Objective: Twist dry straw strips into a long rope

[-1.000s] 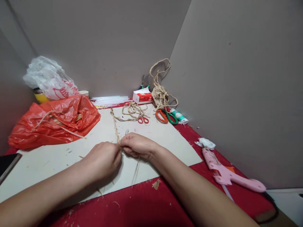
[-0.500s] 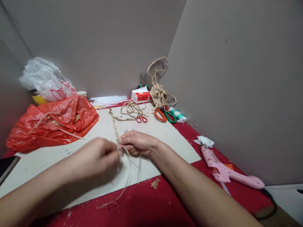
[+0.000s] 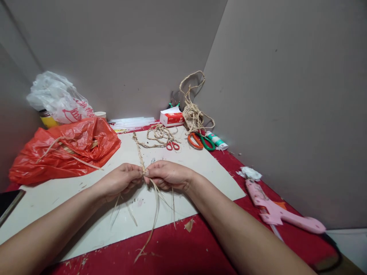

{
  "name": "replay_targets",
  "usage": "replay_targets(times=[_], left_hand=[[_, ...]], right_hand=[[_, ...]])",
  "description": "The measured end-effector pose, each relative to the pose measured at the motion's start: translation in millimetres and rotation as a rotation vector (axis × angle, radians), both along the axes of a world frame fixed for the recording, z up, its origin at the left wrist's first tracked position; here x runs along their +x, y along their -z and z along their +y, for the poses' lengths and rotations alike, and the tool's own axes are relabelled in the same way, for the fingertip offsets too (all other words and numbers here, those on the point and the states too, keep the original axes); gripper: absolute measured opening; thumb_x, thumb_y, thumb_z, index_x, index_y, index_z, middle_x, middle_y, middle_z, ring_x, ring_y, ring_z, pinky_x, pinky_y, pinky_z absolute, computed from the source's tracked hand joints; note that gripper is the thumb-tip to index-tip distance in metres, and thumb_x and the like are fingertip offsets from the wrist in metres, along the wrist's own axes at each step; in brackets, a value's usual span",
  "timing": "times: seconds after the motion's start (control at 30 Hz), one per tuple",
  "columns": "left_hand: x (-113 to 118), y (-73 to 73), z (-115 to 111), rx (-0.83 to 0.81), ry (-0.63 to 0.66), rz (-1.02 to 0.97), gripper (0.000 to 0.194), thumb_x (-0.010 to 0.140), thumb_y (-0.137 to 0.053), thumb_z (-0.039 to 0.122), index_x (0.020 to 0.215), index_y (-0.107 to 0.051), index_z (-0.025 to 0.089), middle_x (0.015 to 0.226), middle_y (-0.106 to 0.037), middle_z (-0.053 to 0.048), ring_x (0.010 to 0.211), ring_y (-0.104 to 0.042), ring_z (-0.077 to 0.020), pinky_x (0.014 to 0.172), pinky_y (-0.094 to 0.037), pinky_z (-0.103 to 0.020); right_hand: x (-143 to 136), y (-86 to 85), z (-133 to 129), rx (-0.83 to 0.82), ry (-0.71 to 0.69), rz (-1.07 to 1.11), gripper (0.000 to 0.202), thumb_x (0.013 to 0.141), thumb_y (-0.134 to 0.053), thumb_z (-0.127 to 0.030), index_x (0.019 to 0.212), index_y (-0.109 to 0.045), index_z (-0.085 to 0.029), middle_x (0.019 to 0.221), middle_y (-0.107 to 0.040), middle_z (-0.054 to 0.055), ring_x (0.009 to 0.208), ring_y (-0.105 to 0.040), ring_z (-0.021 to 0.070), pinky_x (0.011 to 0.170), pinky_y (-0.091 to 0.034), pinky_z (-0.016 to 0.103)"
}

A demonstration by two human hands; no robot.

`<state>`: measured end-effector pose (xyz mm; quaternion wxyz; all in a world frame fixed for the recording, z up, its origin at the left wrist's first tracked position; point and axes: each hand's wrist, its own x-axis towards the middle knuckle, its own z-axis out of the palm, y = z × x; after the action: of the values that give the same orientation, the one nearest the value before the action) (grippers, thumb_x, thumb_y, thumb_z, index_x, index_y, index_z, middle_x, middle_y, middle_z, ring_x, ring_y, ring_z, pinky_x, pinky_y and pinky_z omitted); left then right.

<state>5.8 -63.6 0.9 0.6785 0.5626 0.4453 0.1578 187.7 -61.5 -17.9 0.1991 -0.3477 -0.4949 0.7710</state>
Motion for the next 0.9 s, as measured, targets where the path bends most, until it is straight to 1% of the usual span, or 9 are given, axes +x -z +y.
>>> replay_targets(times=[0.13,0.2,0.3,0.4,0.57,0.67,0.73,0.83,0.9], left_hand=[[-4,5.5,7,0.142,0.043,0.099,0.019,0.078,-0.052,0.029,0.072,-0.059,0.013,0.050,-0.035,0.007,0.041,-0.023,-0.0040,0.039,-0.014,-0.021],[-4,8.0,8,0.175,0.053,0.142,0.022,0.079,-0.051,0.031,0.070,-0.060,0.012,0.051,-0.038,0.005,0.041,-0.025,-0.0042,0.039,-0.016,-0.021],[-2,8.3,7,0.155,0.073,0.162,0.027,0.080,-0.049,0.035,0.070,-0.060,0.012,0.050,-0.034,0.006,0.040,-0.022,-0.0041,0.039,-0.012,-0.023],[0,6.3,4,0.112,0.080,0.138,0.026,0.080,-0.051,0.035,0.071,-0.059,0.013,0.048,-0.031,0.007,0.038,-0.018,-0.0040,0.038,-0.009,-0.024],[2,6.7,2,0.105,0.006,0.112,0.022,0.079,-0.052,0.031,0.065,-0.054,0.014,0.044,-0.031,0.008,0.037,-0.019,-0.0035,0.038,-0.010,-0.023],[3,8.8,1,0.127,-0.007,0.127,0.020,0.078,-0.051,0.028,0.064,-0.053,0.014,0.044,-0.033,0.008,0.036,-0.021,-0.0028,0.038,-0.012,-0.021],[3,10.2,1,0.132,-0.014,0.115,0.020,0.077,-0.052,0.028,0.062,-0.051,0.014,0.044,-0.033,0.008,0.036,-0.021,-0.0026,0.038,-0.012,-0.021],[3,12.0,0,0.113,-0.034,0.083,0.022,0.074,-0.051,0.027,0.056,-0.045,0.016,0.042,-0.029,0.009,0.036,-0.018,-0.0029,0.037,-0.008,-0.022],[4,12.9,0,0.087,-0.046,0.062,0.025,0.073,-0.049,0.026,0.052,-0.038,0.018,0.040,-0.026,0.009,0.035,-0.015,-0.0031,0.037,-0.007,-0.023]], right_hand=[[-2,-1.5,-1,0.085,-0.013,-0.101,0.019,0.083,-0.045,-0.018,0.067,-0.054,-0.013,0.038,-0.032,-0.010,0.032,-0.017,0.0033,0.032,-0.010,0.018],[-3,-2.5,-2,0.141,-0.024,-0.169,0.020,0.083,-0.043,-0.017,0.067,-0.055,-0.013,0.039,-0.032,-0.009,0.032,-0.018,0.0040,0.033,-0.011,0.020],[-4,-5.9,-4,0.247,-0.026,-0.292,0.020,0.083,-0.043,-0.017,0.069,-0.057,-0.012,0.043,-0.034,-0.008,0.036,-0.022,0.0044,0.036,-0.014,0.020],[-4,-11.3,-6,0.410,-0.038,-0.413,0.018,0.081,-0.045,-0.015,0.070,-0.060,-0.011,0.050,-0.040,-0.006,0.043,-0.029,0.0047,0.042,-0.022,0.020],[4,-20.5,-7,0.581,-0.015,-0.599,0.017,0.077,-0.048,-0.016,0.065,-0.059,-0.012,0.054,-0.043,-0.004,0.051,-0.035,0.0064,0.049,-0.028,0.020],[3,-24.4,-10,0.597,-0.034,-0.596,0.019,0.077,-0.047,-0.017,0.066,-0.061,-0.012,0.053,-0.045,-0.004,0.049,-0.036,0.0065,0.047,-0.028,0.020],[-2,-25.7,-15,0.551,-0.056,-0.574,0.020,0.077,-0.045,-0.017,0.066,-0.061,-0.013,0.050,-0.046,-0.004,0.046,-0.038,0.0064,0.046,-0.029,0.019],[-14,-24.5,-24,0.468,-0.086,-0.582,0.020,0.074,-0.042,-0.014,0.060,-0.056,-0.013,0.047,-0.051,-0.002,0.041,-0.044,0.0067,0.044,-0.033,0.018],[-20,-22.3,-30,0.456,-0.097,-0.617,0.020,0.072,-0.041,-0.014,0.055,-0.051,-0.014,0.049,-0.056,0.001,0.039,-0.046,0.0069,0.041,-0.034,0.018]])
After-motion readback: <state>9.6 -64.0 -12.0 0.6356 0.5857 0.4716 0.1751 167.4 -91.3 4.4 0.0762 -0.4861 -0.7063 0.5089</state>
